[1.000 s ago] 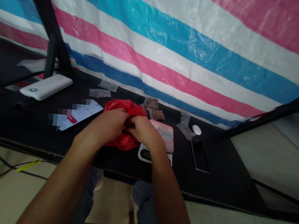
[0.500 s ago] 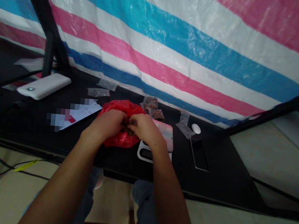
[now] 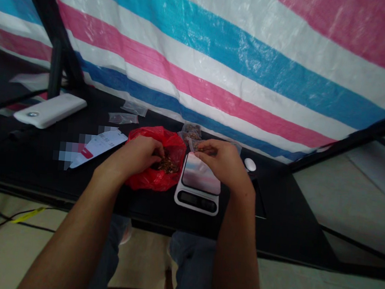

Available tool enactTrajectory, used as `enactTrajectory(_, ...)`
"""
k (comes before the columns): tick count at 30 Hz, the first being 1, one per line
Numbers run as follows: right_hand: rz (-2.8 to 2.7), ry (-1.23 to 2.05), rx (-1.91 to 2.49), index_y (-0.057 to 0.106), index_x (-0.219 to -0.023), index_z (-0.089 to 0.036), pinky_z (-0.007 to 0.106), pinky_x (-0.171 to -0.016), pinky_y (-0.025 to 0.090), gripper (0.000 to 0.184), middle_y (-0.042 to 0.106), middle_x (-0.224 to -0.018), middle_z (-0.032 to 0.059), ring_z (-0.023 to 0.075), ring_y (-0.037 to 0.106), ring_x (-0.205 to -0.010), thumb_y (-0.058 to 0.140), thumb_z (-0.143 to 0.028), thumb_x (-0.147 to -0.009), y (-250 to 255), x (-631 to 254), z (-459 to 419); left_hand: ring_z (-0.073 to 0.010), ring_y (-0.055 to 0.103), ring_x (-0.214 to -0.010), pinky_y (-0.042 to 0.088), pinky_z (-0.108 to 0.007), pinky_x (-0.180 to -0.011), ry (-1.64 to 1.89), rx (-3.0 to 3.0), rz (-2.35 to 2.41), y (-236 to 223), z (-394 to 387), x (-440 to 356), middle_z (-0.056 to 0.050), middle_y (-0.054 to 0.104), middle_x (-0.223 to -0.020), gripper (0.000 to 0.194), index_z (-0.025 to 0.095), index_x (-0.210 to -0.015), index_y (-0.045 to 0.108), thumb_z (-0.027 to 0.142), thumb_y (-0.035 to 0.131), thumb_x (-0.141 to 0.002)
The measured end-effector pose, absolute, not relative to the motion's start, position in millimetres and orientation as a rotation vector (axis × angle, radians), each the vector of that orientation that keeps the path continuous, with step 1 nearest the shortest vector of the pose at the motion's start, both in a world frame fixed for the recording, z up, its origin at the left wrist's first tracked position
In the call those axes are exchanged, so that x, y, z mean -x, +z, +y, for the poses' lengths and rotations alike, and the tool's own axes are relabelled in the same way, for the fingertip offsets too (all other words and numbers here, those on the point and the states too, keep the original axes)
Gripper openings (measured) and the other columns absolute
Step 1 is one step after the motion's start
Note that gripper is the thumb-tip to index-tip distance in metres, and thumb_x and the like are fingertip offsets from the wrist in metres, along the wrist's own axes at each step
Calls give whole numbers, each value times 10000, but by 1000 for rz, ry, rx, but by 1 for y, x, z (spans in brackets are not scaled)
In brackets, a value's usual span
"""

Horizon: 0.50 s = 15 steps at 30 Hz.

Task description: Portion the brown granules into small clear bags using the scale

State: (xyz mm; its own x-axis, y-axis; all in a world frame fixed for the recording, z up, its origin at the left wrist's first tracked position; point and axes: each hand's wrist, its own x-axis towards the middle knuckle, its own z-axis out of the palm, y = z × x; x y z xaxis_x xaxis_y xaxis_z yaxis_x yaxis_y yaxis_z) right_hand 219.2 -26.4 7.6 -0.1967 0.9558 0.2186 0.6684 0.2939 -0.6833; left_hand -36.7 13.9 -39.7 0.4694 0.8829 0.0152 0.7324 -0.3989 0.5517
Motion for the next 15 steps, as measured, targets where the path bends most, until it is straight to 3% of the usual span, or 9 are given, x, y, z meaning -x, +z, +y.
enactTrajectory(4,-1955,562,1558,791,-866,-174,293,-699,502,61,807,-845,37,200,732,-774,772,-119,-846,10,-240,-33,-248,762,-869,533,-330,-799,479,-2188,1293,-39,15,35,-37,841,-942,203,253,-901,823,226,637,-824)
enactTrajectory(15,-2005,591,1585,806,-894,-164,296,-723,507,118,813,-866,47,203,744,-801,755,-71,-844,3,-247,-31,-237,764,-843,562,-310,-808,487,-2159,1247,-35,14,28,-27,837,-928,199,253,-900,827,274,640,-835)
